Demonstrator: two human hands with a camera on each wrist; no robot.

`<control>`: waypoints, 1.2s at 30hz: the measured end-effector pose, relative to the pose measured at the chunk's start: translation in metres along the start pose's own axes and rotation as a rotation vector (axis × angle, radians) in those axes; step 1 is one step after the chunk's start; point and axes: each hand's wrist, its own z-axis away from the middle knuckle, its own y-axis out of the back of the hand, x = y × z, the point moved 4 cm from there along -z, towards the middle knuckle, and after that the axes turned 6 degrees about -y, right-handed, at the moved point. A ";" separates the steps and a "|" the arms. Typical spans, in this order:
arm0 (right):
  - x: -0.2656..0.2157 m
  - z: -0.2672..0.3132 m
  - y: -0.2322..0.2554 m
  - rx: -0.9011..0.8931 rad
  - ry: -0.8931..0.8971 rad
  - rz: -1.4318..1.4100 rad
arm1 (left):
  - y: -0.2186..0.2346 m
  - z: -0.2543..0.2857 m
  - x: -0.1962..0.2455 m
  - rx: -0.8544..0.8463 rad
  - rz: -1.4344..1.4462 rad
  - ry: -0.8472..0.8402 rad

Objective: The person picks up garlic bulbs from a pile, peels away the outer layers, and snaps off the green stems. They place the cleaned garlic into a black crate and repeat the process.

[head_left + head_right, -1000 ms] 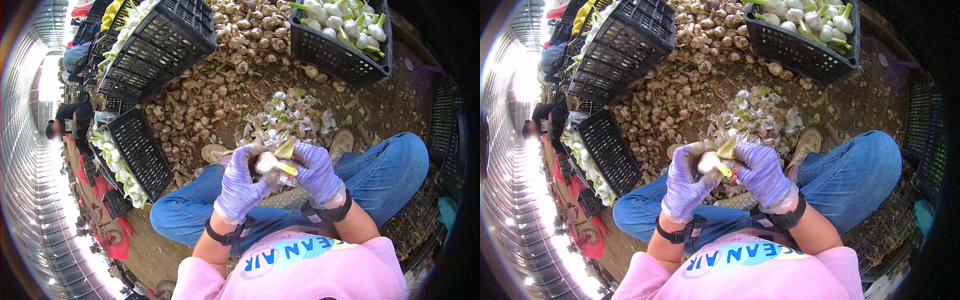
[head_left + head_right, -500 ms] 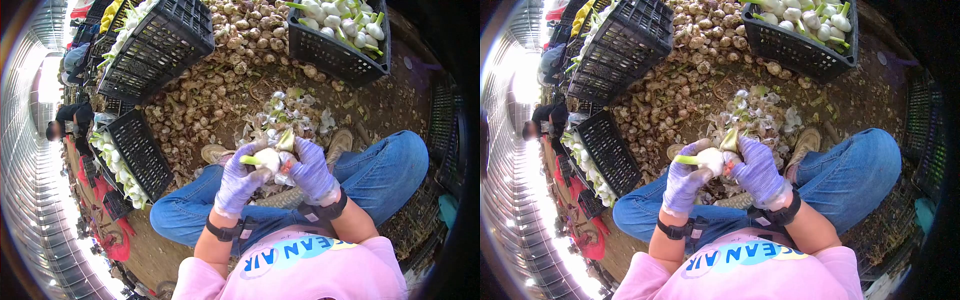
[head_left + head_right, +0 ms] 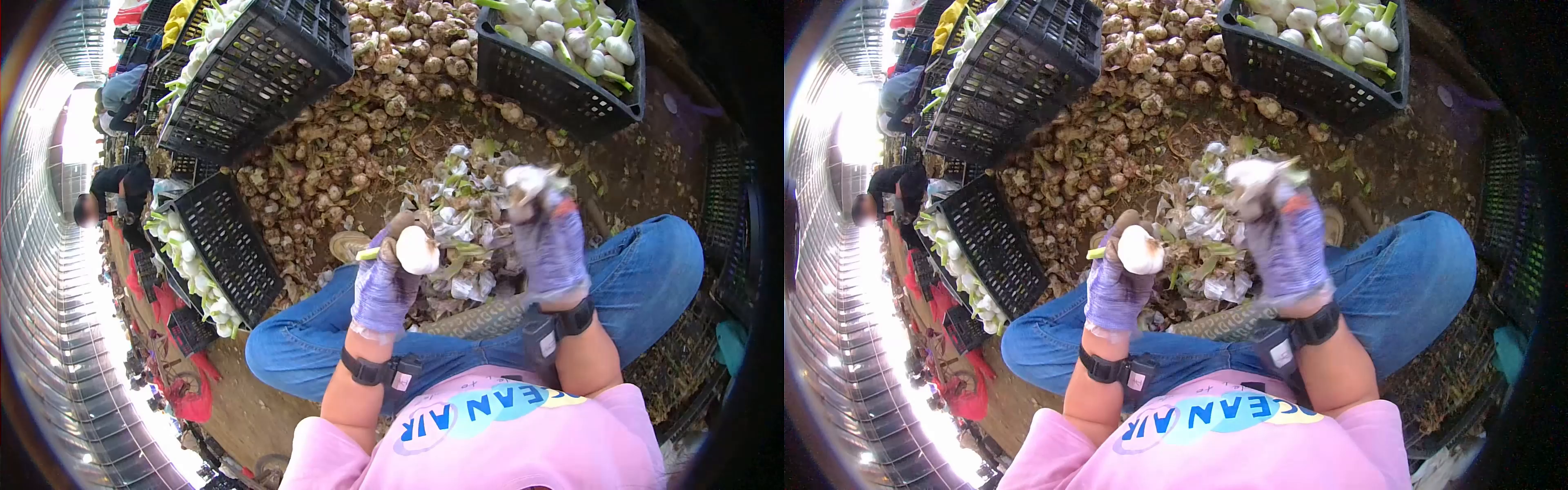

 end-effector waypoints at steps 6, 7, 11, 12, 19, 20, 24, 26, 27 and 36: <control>0.028 0.005 0.001 0.052 -0.164 0.477 | 0.022 -0.031 0.002 0.062 0.295 0.074; 0.036 0.005 0.011 0.051 -0.171 0.478 | 0.039 -0.049 0.005 0.000 0.240 -0.018; 0.036 -0.002 0.005 -0.125 0.079 1.346 | 0.130 -0.107 0.028 0.495 -0.392 -0.077; 0.036 -0.004 0.000 -0.140 0.054 1.413 | 0.152 -0.125 0.028 0.476 -0.561 -0.027; 0.057 -0.028 0.023 -0.059 -0.018 1.498 | 0.216 -0.206 -0.033 0.131 -1.872 -0.039; 0.055 -0.032 0.019 -0.043 -0.103 1.483 | 0.216 -0.212 -0.041 0.126 -1.869 -0.030; 0.060 -0.039 0.020 0.031 -0.269 1.312 | 0.206 -0.225 -0.060 0.229 -1.791 0.039; 0.064 -0.037 0.024 0.137 -0.372 0.963 | 0.198 -0.225 -0.056 0.285 -1.820 0.201; 0.064 -0.037 0.020 0.133 -0.369 0.961 | 0.203 -0.223 -0.056 0.289 -1.823 0.197; 0.064 -0.015 0.001 -0.301 -0.004 1.407 | 0.069 -0.131 -0.017 0.074 -0.107 0.211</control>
